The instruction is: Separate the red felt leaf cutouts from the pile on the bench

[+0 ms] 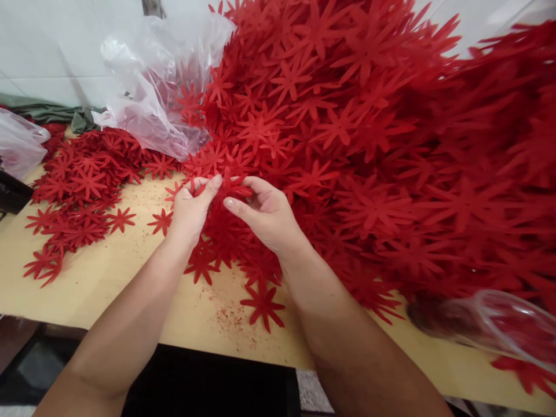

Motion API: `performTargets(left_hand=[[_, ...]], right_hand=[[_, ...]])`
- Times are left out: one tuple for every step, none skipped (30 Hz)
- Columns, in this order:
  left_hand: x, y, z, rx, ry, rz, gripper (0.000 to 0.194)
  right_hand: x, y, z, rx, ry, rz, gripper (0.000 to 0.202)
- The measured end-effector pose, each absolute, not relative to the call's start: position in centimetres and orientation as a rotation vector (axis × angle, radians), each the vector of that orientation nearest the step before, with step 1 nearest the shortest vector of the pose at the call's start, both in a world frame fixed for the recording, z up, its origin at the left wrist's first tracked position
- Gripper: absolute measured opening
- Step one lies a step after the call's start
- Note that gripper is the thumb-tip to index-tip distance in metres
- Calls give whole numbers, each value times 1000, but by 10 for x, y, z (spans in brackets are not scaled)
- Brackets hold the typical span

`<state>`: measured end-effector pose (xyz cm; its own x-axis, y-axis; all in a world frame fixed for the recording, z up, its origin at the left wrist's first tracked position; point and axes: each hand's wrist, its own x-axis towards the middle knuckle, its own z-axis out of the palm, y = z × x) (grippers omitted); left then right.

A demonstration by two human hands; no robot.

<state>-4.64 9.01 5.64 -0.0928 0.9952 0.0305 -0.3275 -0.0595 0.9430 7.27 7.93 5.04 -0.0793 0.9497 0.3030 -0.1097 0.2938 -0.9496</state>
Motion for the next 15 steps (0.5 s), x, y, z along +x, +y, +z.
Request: performTargets(left_hand=[[-45, 89, 56, 962, 994, 1433, 32], [-44, 88, 55, 983, 995, 1425, 31], [-44, 87, 55, 1007, 996, 1424, 30], [-43, 87, 56, 1031, 995, 1429, 29], [-43, 86, 57, 1053, 989, 1435, 28], [-43, 85, 58, 1068, 978, 1437, 27], [-43, 84, 59, 1079, 962, 1430, 26], [-42, 83, 60, 1086, 942, 1415, 25], [-42, 83, 61, 1094, 922, 1394, 25], [-42, 82, 62, 1103, 905, 1372, 25], [-42, 82, 62, 1115, 893, 1351, 26], [-42, 81, 61, 1128, 886, 1335, 27], [-41, 82, 60, 1140, 882, 1326, 27], [-41, 82, 58, 1150, 881, 1321, 26], [-41, 83, 57, 1160, 882, 1322, 25]], right_hand=[[72, 79, 51, -877, -1331, 1066, 36], [72, 79, 51, -891, -1321, 1036, 33], [73, 80, 51, -908, -1309, 1012, 33], [73, 80, 52, -927, -1298, 995, 32], [74, 80, 52, -946, -1288, 984, 33], [75, 80, 53, -964, -1281, 976, 34], [76, 80, 53, -980, -1279, 968, 35], [76, 80, 54, -992, -1282, 952, 38], [76, 79, 54, -1001, -1287, 930, 41], [76, 79, 54, -1006, -1291, 904, 44], [75, 79, 55, -1008, -1294, 879, 47], [75, 79, 54, -1011, -1300, 864, 49], [74, 80, 53, -1014, -1305, 858, 50], [74, 80, 52, -1016, -1311, 862, 50], [73, 81, 51, -1015, -1318, 870, 49]])
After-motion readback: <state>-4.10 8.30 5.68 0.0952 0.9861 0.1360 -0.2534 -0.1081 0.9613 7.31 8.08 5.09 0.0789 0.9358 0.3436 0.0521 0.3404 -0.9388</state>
